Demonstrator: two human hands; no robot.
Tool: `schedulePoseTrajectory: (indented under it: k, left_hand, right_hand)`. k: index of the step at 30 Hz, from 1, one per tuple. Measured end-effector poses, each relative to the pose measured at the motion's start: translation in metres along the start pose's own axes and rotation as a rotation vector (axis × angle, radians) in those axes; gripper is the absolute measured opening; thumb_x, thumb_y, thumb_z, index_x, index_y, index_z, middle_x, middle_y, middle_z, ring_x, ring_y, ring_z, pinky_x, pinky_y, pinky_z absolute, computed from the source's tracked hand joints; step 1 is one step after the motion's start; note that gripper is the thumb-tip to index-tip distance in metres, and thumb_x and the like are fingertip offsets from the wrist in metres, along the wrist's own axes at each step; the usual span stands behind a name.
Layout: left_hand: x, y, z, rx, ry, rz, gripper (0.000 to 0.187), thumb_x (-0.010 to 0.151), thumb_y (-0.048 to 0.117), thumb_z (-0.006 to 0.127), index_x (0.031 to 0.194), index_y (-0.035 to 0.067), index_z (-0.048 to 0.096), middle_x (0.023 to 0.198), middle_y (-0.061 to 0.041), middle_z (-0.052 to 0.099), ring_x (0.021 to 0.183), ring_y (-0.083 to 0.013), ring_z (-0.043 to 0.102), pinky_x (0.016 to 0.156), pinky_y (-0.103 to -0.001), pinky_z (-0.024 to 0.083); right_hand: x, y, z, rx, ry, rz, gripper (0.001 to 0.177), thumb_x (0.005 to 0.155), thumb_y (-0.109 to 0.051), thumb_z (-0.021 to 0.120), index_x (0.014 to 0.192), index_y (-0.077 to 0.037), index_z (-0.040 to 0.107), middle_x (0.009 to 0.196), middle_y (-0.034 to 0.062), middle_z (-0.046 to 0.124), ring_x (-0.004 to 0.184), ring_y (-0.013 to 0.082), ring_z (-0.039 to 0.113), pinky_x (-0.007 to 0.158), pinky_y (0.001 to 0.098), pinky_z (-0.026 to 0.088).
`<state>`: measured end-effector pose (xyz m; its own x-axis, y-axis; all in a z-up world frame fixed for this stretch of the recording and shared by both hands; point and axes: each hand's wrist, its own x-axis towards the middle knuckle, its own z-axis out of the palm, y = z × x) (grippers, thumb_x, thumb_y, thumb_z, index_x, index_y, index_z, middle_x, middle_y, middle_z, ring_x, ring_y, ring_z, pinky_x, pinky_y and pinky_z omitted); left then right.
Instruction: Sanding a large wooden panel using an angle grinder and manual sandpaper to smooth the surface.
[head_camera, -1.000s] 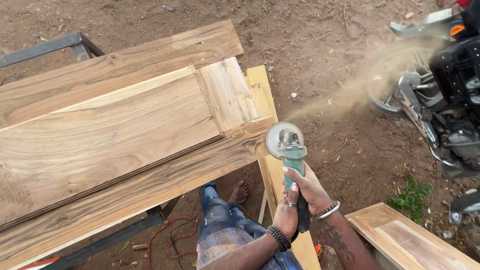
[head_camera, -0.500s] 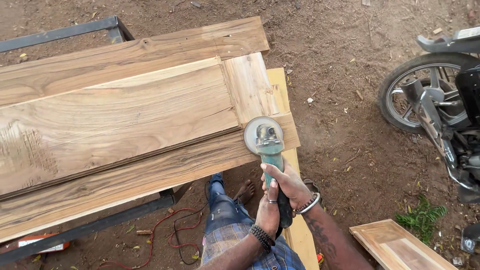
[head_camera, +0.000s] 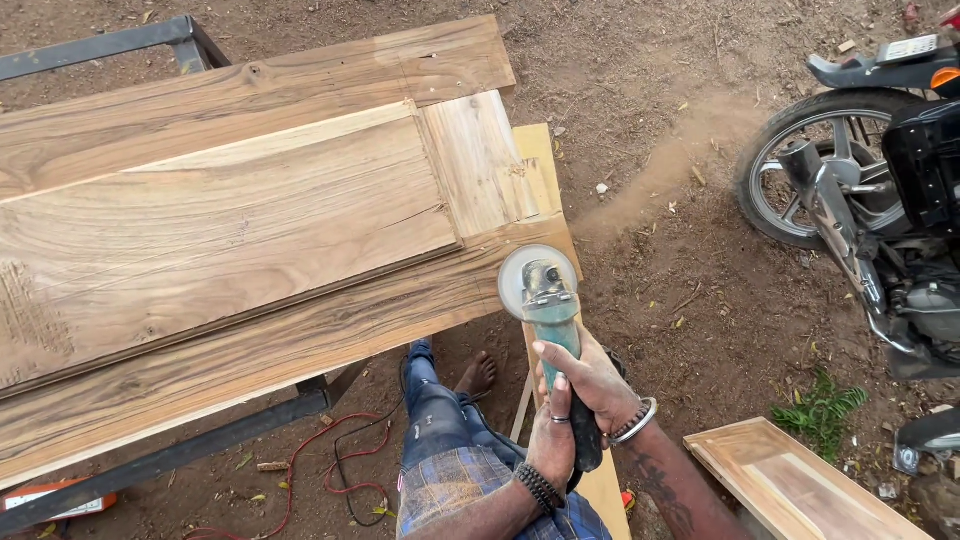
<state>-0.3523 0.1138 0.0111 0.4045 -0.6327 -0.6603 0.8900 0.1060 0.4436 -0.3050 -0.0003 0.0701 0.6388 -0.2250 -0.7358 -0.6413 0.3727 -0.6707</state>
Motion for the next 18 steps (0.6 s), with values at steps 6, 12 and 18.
schedulePoseTrajectory:
  k: [6, 12, 18]
  left_hand:
    - [0.027, -0.024, 0.027, 0.117, -0.007, -0.035, 0.083, 0.094, 0.081, 0.037, 0.097, 0.003, 0.066, 0.074, -0.004, 0.068, 0.062, -0.0139, 0.067, 0.054, -0.026, 0.053]
    - [0.03, -0.028, 0.029, 0.118, 0.011, -0.066, 0.08, 0.094, 0.078, 0.044, 0.096, 0.001, 0.064, 0.071, -0.005, 0.068, 0.058, -0.0153, 0.068, 0.051, -0.028, 0.054]
    - [-0.026, -0.008, -0.037, 0.056, 0.155, 0.029, 0.077, 0.095, 0.076, 0.05, 0.098, 0.002, 0.066, 0.077, -0.003, 0.068, 0.062, -0.0125, 0.067, 0.054, -0.027, 0.054]
  right_hand:
    - [0.001, 0.014, -0.048, 0.058, 0.133, -0.028, 0.053, 0.083, -0.033, 0.076, 0.123, -0.008, 0.053, 0.079, 0.0045, 0.063, 0.059, 0.0151, 0.063, 0.053, 0.0321, 0.056]
    - [-0.002, 0.021, -0.057, 0.116, 0.133, -0.029, 0.047, 0.087, -0.033, 0.073, 0.12, -0.006, 0.053, 0.078, 0.0066, 0.064, 0.061, 0.0155, 0.065, 0.054, 0.0332, 0.058]
    - [-0.006, 0.035, 0.036, 0.154, -0.101, 0.026, 0.051, 0.082, -0.033, 0.078, 0.119, -0.008, 0.053, 0.079, 0.0067, 0.065, 0.062, 0.0155, 0.066, 0.056, 0.0328, 0.059]
